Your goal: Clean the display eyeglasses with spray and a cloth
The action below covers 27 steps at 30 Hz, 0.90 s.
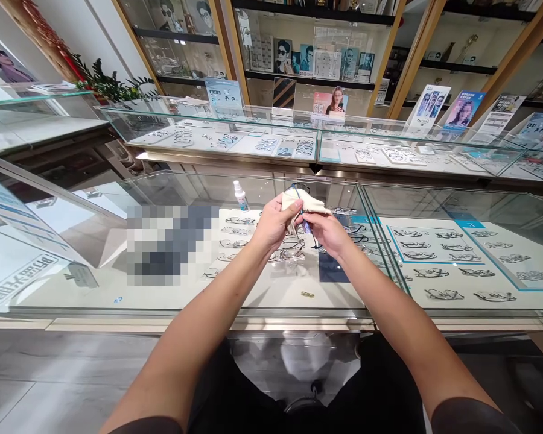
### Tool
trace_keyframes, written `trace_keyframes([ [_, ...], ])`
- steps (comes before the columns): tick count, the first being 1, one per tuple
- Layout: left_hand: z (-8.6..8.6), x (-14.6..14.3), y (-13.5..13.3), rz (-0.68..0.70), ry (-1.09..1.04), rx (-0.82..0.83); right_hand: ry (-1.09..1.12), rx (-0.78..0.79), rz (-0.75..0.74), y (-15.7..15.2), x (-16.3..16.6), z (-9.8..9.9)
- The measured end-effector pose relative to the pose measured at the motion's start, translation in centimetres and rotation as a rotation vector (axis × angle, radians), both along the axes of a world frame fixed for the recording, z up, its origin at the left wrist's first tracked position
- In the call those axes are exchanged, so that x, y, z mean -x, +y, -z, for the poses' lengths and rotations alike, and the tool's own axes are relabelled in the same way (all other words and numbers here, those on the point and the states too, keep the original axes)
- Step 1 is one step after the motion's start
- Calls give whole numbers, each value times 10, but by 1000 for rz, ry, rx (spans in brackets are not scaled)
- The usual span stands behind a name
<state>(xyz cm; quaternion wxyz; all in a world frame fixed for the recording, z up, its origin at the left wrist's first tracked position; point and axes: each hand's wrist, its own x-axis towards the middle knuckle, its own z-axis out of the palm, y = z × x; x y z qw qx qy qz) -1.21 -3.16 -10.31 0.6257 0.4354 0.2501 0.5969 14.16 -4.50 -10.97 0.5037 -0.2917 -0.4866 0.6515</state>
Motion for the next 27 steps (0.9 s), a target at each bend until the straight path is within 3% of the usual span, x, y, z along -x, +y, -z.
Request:
trace_keyframes([
  [11,-12,0,-3,-74,43,68,-91,-92,13,-2,5,5],
  [17,-16,12,-1,144,-16,31,-31,-14,-19,-2,-7,-9],
  [20,-14,13,-2,187,22,20,20,6,-27,-2,-5,-8],
  [27,-8,4,1,24,18,-27,-43,-84,11,1,6,9],
])
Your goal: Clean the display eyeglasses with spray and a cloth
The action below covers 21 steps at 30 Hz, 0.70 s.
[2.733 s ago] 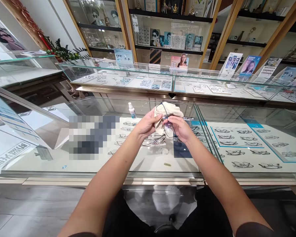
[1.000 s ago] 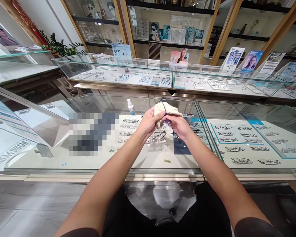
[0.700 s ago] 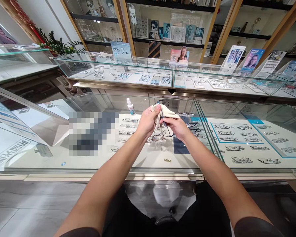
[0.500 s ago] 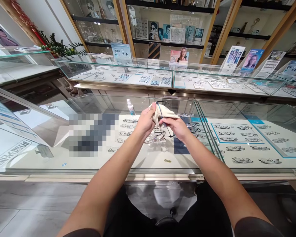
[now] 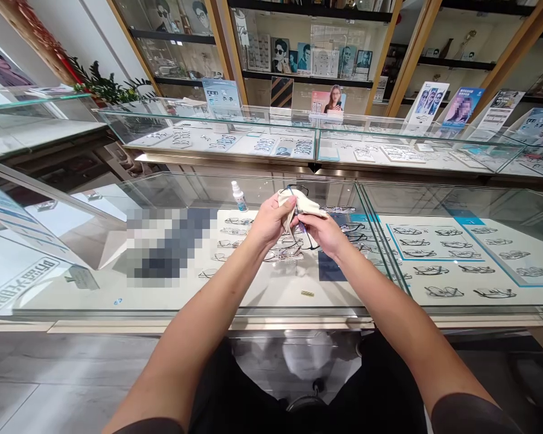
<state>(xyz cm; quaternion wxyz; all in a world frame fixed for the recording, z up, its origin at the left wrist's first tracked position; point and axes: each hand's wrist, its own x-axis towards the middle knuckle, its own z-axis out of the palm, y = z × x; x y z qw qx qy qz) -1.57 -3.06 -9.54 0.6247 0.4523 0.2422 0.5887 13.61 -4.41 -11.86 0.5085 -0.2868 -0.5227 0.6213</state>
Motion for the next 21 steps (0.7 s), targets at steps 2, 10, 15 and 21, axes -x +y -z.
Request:
trace_keyframes([
  [2,0,-1,0,-24,6,10,-30,-48,13,-1,2,2],
  [10,-5,-2,-2,-131,-32,144,-46,-111,24,-6,6,5],
  [15,-6,-2,2,1,-127,177,46,46,34,1,-4,-1],
  [21,0,2,7,-78,-132,112,65,-7,132,4,-24,-20],
])
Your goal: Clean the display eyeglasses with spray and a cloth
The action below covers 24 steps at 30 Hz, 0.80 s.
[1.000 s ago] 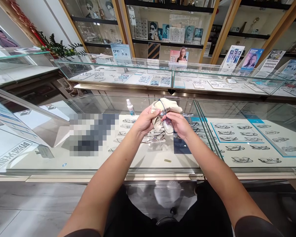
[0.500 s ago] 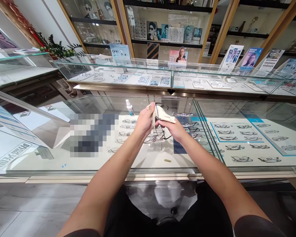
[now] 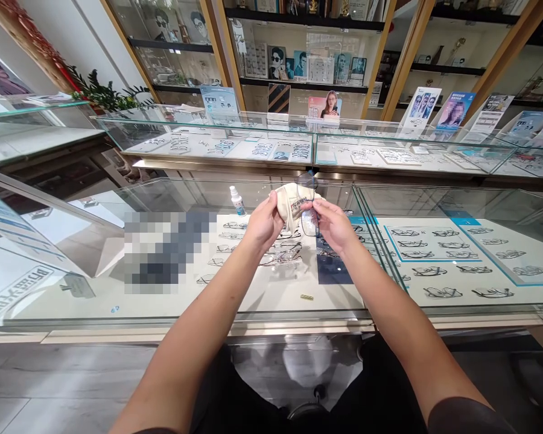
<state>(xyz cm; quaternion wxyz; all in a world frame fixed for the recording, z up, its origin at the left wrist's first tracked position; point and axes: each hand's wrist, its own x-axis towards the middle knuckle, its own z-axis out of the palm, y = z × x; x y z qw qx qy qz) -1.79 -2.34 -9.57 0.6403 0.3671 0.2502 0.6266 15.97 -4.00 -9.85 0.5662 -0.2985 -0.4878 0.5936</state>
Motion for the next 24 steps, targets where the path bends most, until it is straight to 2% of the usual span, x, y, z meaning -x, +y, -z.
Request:
trace_keyframes([
  [3,4,0,-1,41,87,-20,4,-83,131,5,-10,-3],
  [6,7,-3,-7,134,185,-67,6,-108,178,9,-13,-2],
  [13,5,-8,-19,280,311,-80,71,5,91,5,-2,1],
  [19,12,-6,-15,279,340,23,66,37,23,0,1,0],
  [24,13,-10,-16,281,247,47,70,35,5,-2,3,0],
])
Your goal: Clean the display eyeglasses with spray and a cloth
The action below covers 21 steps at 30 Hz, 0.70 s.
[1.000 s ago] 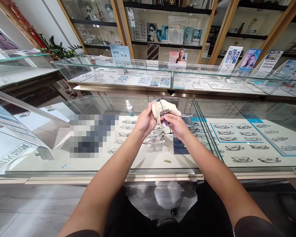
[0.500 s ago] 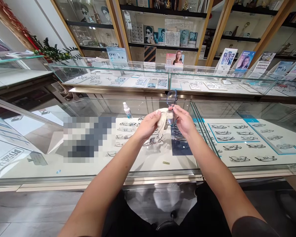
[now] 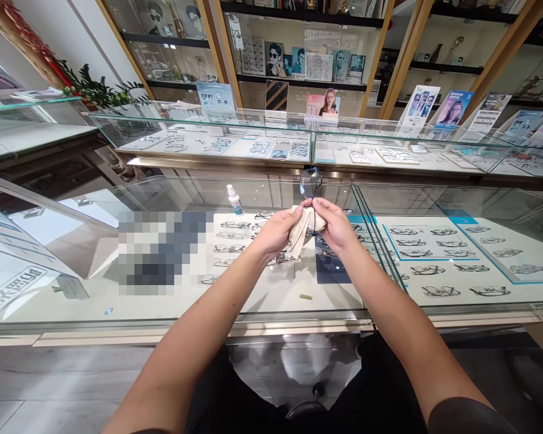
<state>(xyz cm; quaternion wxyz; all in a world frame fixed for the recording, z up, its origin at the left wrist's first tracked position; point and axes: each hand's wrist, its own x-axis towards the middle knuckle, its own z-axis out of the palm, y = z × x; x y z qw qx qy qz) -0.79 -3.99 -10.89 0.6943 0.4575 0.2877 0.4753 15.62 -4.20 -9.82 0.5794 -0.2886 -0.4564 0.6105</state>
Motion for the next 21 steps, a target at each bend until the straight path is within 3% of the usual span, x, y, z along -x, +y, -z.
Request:
trace_keyframes([
  [6,-1,-5,-3,-49,-26,-11,15,-3,20,-1,2,1],
  [15,-10,-4,-11,23,41,-5,-47,-23,76,-2,0,1],
  [21,-6,-5,-7,24,40,26,-81,-158,71,-1,1,7],
])
